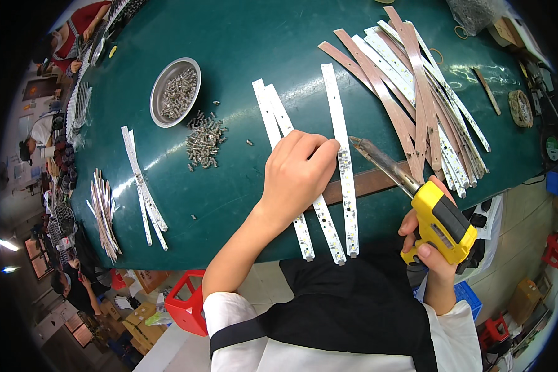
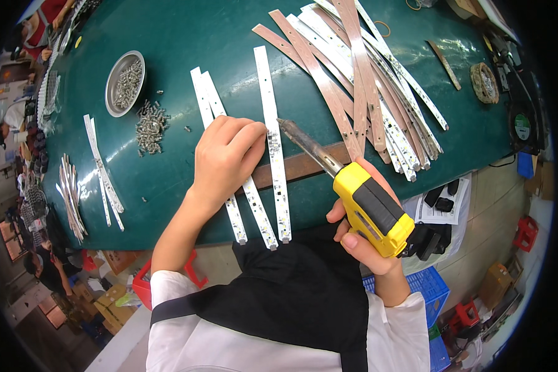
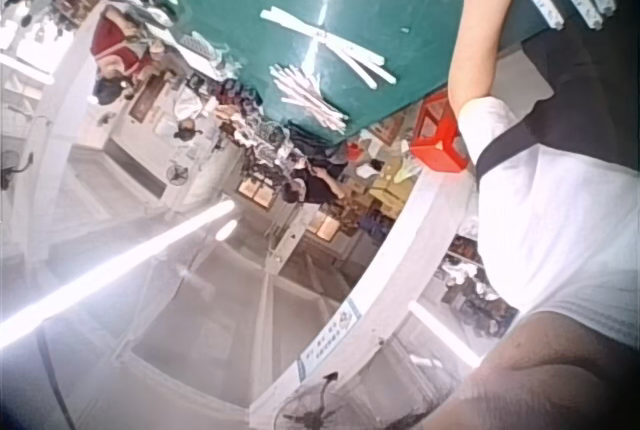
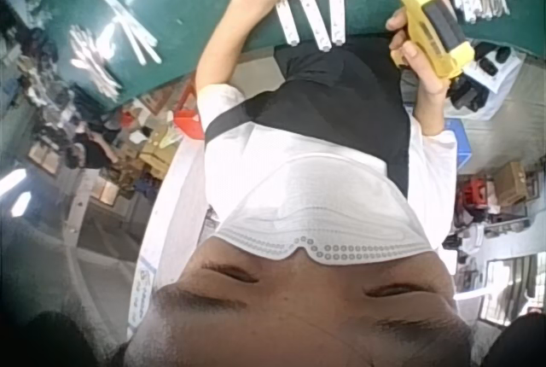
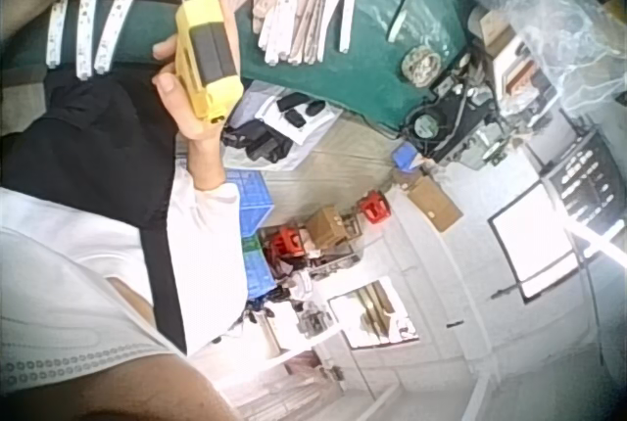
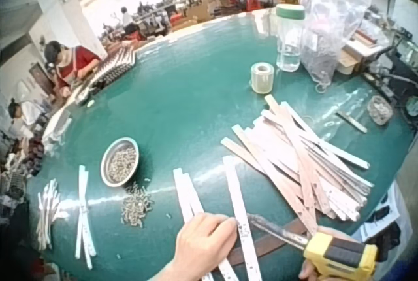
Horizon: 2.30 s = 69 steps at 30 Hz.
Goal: The person lays out LED light strips on the table, positions metal components onto each strip by hand, and solders them in place using a soldering iron.
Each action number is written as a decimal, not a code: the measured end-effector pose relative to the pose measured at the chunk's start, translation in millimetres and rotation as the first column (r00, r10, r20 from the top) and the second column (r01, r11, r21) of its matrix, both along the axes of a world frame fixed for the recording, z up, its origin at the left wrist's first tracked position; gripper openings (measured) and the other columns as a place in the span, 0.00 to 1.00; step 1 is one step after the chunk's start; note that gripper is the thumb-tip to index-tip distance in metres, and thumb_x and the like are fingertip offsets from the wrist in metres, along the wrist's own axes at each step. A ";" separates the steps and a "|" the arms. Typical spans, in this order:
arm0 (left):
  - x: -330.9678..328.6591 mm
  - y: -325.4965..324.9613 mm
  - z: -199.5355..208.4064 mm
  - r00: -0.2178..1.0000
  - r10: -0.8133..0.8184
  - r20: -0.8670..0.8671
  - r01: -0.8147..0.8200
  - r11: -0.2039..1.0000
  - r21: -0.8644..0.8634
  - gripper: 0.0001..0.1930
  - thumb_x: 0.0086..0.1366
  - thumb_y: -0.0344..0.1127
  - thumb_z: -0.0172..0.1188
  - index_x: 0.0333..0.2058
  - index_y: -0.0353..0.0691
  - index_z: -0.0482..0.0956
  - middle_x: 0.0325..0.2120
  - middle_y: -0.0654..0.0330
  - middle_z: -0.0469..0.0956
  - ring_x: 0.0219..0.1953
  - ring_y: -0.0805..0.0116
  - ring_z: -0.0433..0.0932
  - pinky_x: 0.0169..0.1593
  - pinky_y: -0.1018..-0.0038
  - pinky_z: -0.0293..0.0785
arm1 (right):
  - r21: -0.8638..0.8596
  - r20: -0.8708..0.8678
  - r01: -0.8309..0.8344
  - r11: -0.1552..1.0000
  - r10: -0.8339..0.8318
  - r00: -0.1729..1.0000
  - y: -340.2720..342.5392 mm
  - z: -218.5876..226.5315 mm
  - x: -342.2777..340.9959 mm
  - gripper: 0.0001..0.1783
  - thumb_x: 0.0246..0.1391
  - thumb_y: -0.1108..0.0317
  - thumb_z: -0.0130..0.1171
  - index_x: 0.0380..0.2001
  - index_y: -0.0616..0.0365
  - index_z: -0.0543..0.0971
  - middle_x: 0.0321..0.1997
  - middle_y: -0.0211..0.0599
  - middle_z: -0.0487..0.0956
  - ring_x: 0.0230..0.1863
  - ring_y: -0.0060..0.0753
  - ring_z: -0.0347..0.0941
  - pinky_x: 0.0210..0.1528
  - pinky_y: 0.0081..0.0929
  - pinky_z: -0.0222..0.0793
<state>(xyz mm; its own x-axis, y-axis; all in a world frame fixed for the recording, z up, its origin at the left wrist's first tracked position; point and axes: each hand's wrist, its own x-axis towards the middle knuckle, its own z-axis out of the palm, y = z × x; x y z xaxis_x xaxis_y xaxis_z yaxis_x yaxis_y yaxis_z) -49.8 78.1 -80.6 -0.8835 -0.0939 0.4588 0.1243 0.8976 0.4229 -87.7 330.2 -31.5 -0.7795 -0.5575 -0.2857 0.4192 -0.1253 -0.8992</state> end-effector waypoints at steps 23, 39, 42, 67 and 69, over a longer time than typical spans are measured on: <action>-1.6 -0.9 1.9 0.999 -0.029 0.017 0.029 1.000 0.002 0.09 0.47 0.23 0.66 0.29 0.40 0.80 0.26 0.64 0.77 0.29 0.65 0.74 0.33 0.71 0.72 | 0.018 -0.019 0.051 0.999 -0.051 0.999 2.1 -0.5 0.4 0.53 0.38 0.64 0.67 0.67 0.65 0.53 0.32 0.47 0.77 0.33 0.34 0.75 0.24 0.19 0.73; -5.6 0.9 2.2 0.999 -0.038 0.035 0.037 0.999 0.035 0.09 0.47 0.23 0.65 0.29 0.40 0.80 0.26 0.63 0.77 0.30 0.64 0.74 0.33 0.71 0.73 | -0.052 0.029 0.041 0.998 -0.040 0.999 7.9 -3.4 -0.3 0.53 0.37 0.70 0.65 0.67 0.65 0.52 0.40 0.45 0.76 0.37 0.29 0.77 0.29 0.16 0.75; -5.1 -0.3 1.4 0.998 -0.044 0.048 0.042 0.999 0.032 0.09 0.47 0.23 0.65 0.29 0.40 0.80 0.26 0.64 0.77 0.30 0.64 0.74 0.33 0.71 0.73 | -0.055 0.032 0.028 0.998 -0.026 0.999 8.6 -3.8 -1.6 0.53 0.37 0.70 0.65 0.67 0.66 0.52 0.39 0.45 0.76 0.37 0.28 0.77 0.29 0.16 0.75; -0.7 -6.0 1.1 0.994 -0.088 0.067 0.074 0.980 0.186 0.12 0.50 0.25 0.66 0.35 0.37 0.78 0.31 0.59 0.78 0.36 0.58 0.74 0.40 0.67 0.70 | 0.080 0.020 -0.015 0.997 0.013 1.000 2.9 3.5 1.4 0.53 0.37 0.64 0.65 0.67 0.66 0.53 0.29 0.41 0.77 0.26 0.25 0.75 0.27 0.19 0.74; -0.8 -5.8 1.3 0.995 -0.078 0.058 0.066 0.981 0.185 0.12 0.49 0.25 0.66 0.35 0.37 0.78 0.32 0.58 0.77 0.36 0.58 0.74 0.40 0.67 0.70 | 0.091 0.008 -0.017 0.996 0.017 1.000 1.1 4.2 0.7 0.52 0.37 0.64 0.65 0.67 0.66 0.53 0.29 0.41 0.77 0.26 0.24 0.75 0.27 0.19 0.74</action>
